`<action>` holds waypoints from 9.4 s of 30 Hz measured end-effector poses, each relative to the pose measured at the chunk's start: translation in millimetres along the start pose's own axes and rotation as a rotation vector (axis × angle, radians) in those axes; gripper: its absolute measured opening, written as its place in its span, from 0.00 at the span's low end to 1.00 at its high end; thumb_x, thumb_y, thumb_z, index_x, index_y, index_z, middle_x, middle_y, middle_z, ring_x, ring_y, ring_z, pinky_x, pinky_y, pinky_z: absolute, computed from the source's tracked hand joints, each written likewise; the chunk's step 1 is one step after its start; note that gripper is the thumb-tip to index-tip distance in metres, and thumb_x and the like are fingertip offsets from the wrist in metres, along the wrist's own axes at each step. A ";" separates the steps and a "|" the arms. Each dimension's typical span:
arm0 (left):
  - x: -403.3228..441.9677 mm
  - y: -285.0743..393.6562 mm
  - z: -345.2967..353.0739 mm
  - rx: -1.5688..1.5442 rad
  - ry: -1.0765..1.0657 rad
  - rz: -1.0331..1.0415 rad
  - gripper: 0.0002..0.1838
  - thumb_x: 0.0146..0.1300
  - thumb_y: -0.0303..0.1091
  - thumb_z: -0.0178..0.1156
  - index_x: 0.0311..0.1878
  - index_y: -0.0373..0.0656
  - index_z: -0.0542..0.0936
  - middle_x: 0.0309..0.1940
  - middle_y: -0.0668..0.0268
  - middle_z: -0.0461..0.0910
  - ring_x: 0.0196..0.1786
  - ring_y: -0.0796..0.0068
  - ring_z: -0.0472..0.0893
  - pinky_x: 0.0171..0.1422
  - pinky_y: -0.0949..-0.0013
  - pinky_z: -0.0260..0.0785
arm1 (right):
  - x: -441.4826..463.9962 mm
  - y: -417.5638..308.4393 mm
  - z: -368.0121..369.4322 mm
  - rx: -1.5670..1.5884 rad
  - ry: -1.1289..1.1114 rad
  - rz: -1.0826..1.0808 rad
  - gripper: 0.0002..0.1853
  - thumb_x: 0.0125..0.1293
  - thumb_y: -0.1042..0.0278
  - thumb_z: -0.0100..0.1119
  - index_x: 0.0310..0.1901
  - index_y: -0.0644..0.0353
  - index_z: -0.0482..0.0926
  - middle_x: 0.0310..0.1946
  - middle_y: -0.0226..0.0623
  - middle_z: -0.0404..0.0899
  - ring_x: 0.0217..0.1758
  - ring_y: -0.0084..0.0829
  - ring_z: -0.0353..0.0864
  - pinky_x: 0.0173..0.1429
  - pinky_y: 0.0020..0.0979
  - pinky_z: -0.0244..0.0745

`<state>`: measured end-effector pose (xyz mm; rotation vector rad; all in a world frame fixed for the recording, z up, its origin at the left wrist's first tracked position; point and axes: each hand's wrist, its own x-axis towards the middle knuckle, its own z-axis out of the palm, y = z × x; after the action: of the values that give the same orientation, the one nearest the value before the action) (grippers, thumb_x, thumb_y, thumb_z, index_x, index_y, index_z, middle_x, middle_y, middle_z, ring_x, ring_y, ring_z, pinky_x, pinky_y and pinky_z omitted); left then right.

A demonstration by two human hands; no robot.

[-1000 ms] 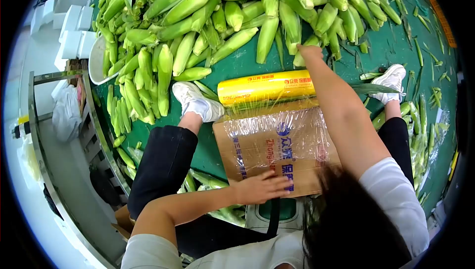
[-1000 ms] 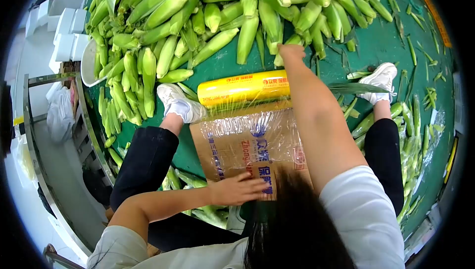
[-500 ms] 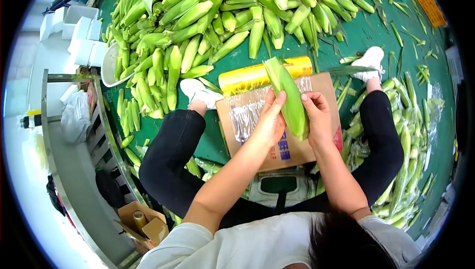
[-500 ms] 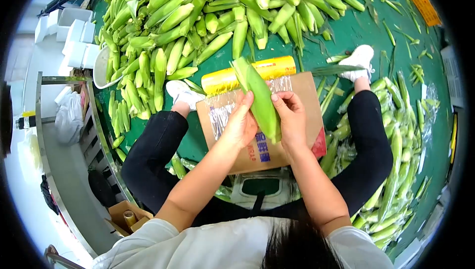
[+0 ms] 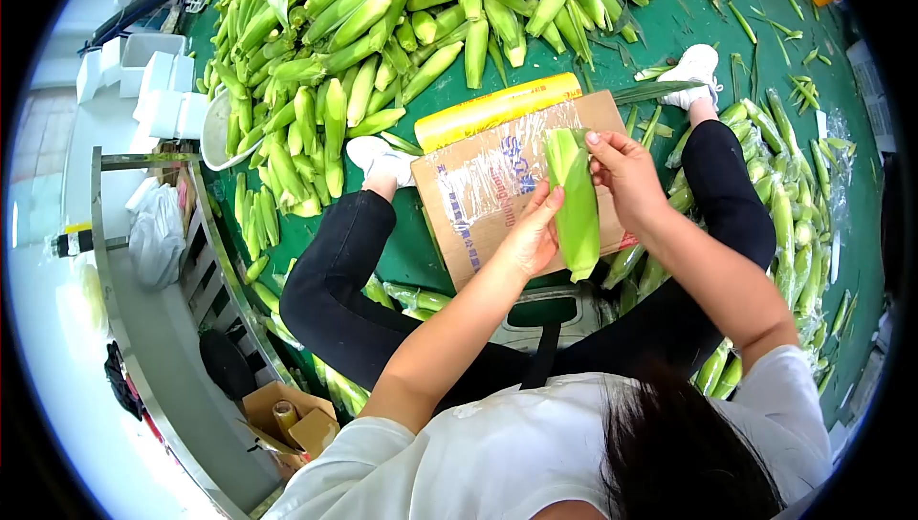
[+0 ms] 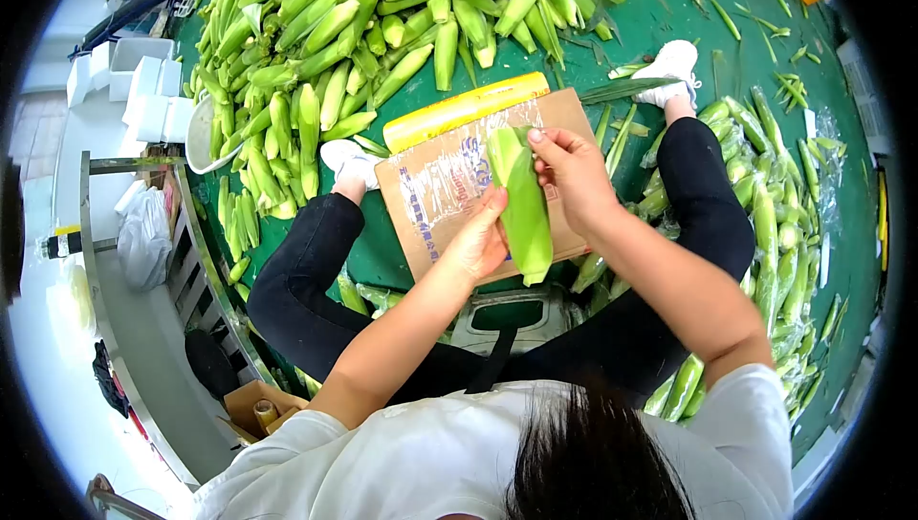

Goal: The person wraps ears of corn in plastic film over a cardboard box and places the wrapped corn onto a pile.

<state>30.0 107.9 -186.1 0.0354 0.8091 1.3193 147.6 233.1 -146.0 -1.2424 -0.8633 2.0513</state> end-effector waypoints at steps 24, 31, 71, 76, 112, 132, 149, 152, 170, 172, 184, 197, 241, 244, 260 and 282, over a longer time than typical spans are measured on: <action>65.7 86.6 -89.1 2.164 0.233 0.493 0.41 0.55 0.38 0.74 0.74 0.62 0.71 0.62 0.58 0.75 0.68 0.54 0.73 0.75 0.44 0.60 | 54.0 102.4 -80.9 -0.234 0.146 -0.116 0.10 0.72 0.63 0.61 0.39 0.62 0.81 0.47 0.33 0.83 0.57 0.25 0.79 0.60 0.30 0.74; 47.7 58.4 -126.5 2.066 0.019 0.958 0.34 0.54 0.38 0.72 0.64 0.42 0.73 0.63 0.57 0.72 0.71 0.52 0.68 0.76 0.42 0.55 | 113.1 102.0 17.7 -1.116 -0.324 -0.893 0.09 0.68 0.65 0.65 0.42 0.60 0.77 0.55 0.39 0.83 0.62 0.43 0.79 0.74 0.50 0.64; 162.4 87.9 -110.0 2.170 -0.385 0.539 0.23 0.75 0.58 0.52 0.70 0.74 0.76 0.82 0.67 0.56 0.85 0.59 0.50 0.84 0.39 0.40 | 140.9 103.9 54.0 -1.332 -1.235 0.191 0.36 0.51 0.47 0.76 0.62 0.54 0.81 0.52 0.43 0.86 0.56 0.38 0.83 0.58 0.39 0.79; 145.7 65.7 -115.8 2.371 -0.483 0.794 0.26 0.72 0.52 0.55 0.73 0.80 0.71 0.82 0.68 0.54 0.84 0.60 0.53 0.84 0.38 0.44 | -2.1 140.7 39.0 -1.286 -1.823 0.522 0.51 0.56 0.34 0.72 0.72 0.64 0.69 0.68 0.50 0.74 0.70 0.44 0.72 0.74 0.41 0.63; -76.3 129.5 -295.8 2.544 -0.823 -0.751 0.28 0.60 0.40 0.65 0.66 0.55 0.77 0.47 0.60 0.82 0.51 0.58 0.83 0.50 0.54 0.73 | 545.0 58.3 -7.3 -0.333 0.355 0.125 0.33 0.64 0.39 0.69 0.61 0.54 0.74 0.41 0.39 0.80 0.39 0.38 0.77 0.38 0.42 0.80; 70.5 115.1 -130.4 2.143 0.082 0.584 0.40 0.59 0.32 0.71 0.76 0.59 0.68 0.65 0.54 0.71 0.68 0.51 0.70 0.71 0.50 0.63 | 70.2 58.2 -32.3 -1.379 0.339 -0.174 0.30 0.61 0.50 0.72 0.58 0.62 0.78 0.53 0.50 0.83 0.56 0.52 0.83 0.60 0.44 0.78; -6.0 86.0 -167.2 1.868 0.100 0.868 0.32 0.56 0.35 0.72 0.66 0.50 0.73 0.64 0.54 0.69 0.67 0.48 0.68 0.73 0.48 0.58 | 114.2 108.6 16.3 -1.366 -0.431 -1.040 0.36 0.57 0.54 0.73 0.68 0.51 0.72 0.60 0.37 0.77 0.58 0.43 0.77 0.62 0.44 0.70; -15.4 73.8 -199.4 2.038 0.103 0.770 0.15 0.60 0.36 0.70 0.47 0.47 0.78 0.55 0.63 0.75 0.61 0.56 0.72 0.70 0.50 0.61 | 120.7 105.6 16.9 -1.509 -0.533 -0.998 0.39 0.58 0.52 0.71 0.73 0.36 0.71 0.61 0.33 0.77 0.59 0.41 0.76 0.63 0.42 0.70; 99.8 203.2 -131.6 1.703 0.294 0.467 0.25 0.62 0.30 0.68 0.63 0.48 0.79 0.36 0.64 0.84 0.33 0.67 0.83 0.41 0.66 0.76 | 156.2 98.2 57.6 -1.495 -0.220 -0.852 0.19 0.68 0.49 0.61 0.52 0.53 0.83 0.62 0.43 0.76 0.67 0.44 0.73 0.69 0.49 0.67; 110.5 235.4 -124.0 1.646 0.369 0.590 0.27 0.62 0.31 0.68 0.67 0.49 0.77 0.35 0.64 0.84 0.32 0.69 0.83 0.41 0.65 0.76 | 161.4 96.3 66.8 -1.550 -0.304 -0.919 0.21 0.62 0.51 0.68 0.52 0.54 0.81 0.50 0.36 0.81 0.53 0.40 0.81 0.56 0.42 0.76; 130.2 57.3 -105.7 2.362 -0.457 0.667 0.25 0.74 0.55 0.53 0.73 0.76 0.72 0.83 0.68 0.54 0.84 0.57 0.52 0.83 0.35 0.38 | 91.6 108.9 59.4 -1.517 -1.357 0.162 0.41 0.48 0.37 0.75 0.61 0.53 0.81 0.50 0.43 0.87 0.51 0.41 0.86 0.57 0.42 0.80; 65.5 -38.7 -118.4 2.413 -0.458 0.766 0.35 0.69 0.46 0.54 0.78 0.46 0.64 0.81 0.54 0.57 0.81 0.57 0.61 0.82 0.47 0.53 | -66.9 79.7 -67.3 -0.094 -0.816 0.684 0.31 0.74 0.43 0.58 0.65 0.63 0.74 0.53 0.42 0.84 0.50 0.35 0.86 0.55 0.34 0.82; 91.7 208.2 -45.0 2.302 0.054 0.983 0.42 0.51 0.33 0.73 0.73 0.56 0.71 0.66 0.54 0.72 0.74 0.51 0.65 0.76 0.27 0.49 | 203.4 -13.5 -9.8 -0.605 -0.624 -0.013 0.44 0.63 0.63 0.71 0.79 0.54 0.62 0.61 0.34 0.74 0.60 0.25 0.74 0.63 0.29 0.71; 83.0 198.7 -61.5 2.105 -0.015 0.713 0.42 0.45 0.35 0.78 0.68 0.51 0.73 0.57 0.55 0.77 0.63 0.49 0.75 0.69 0.49 0.67 | 121.0 -17.0 -46.2 -0.435 -0.352 -0.059 0.44 0.62 0.66 0.73 0.78 0.53 0.63 0.68 0.43 0.72 0.70 0.34 0.73 0.71 0.35 0.70; 47.6 65.5 -93.9 2.144 0.076 0.558 0.41 0.53 0.37 0.75 0.73 0.60 0.72 0.60 0.56 0.73 0.65 0.52 0.72 0.70 0.50 0.64 | 48.2 85.9 -0.3 -0.775 -0.102 -0.630 0.06 0.64 0.71 0.63 0.33 0.62 0.77 0.57 0.38 0.78 0.63 0.35 0.75 0.65 0.37 0.70; 3.3 81.3 -186.8 1.639 -0.276 0.376 0.07 0.71 0.31 0.61 0.48 0.42 0.80 0.41 0.57 0.83 0.46 0.52 0.84 0.49 0.57 0.76 | 53.5 95.0 -20.2 -1.492 -0.771 -0.609 0.27 0.66 0.56 0.66 0.68 0.39 0.77 0.58 0.46 0.75 0.61 0.48 0.73 0.67 0.47 0.68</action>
<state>-139.4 57.2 -287.3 1.6698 1.4686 0.6178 130.7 219.1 -254.7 -0.4393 -2.9553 1.1205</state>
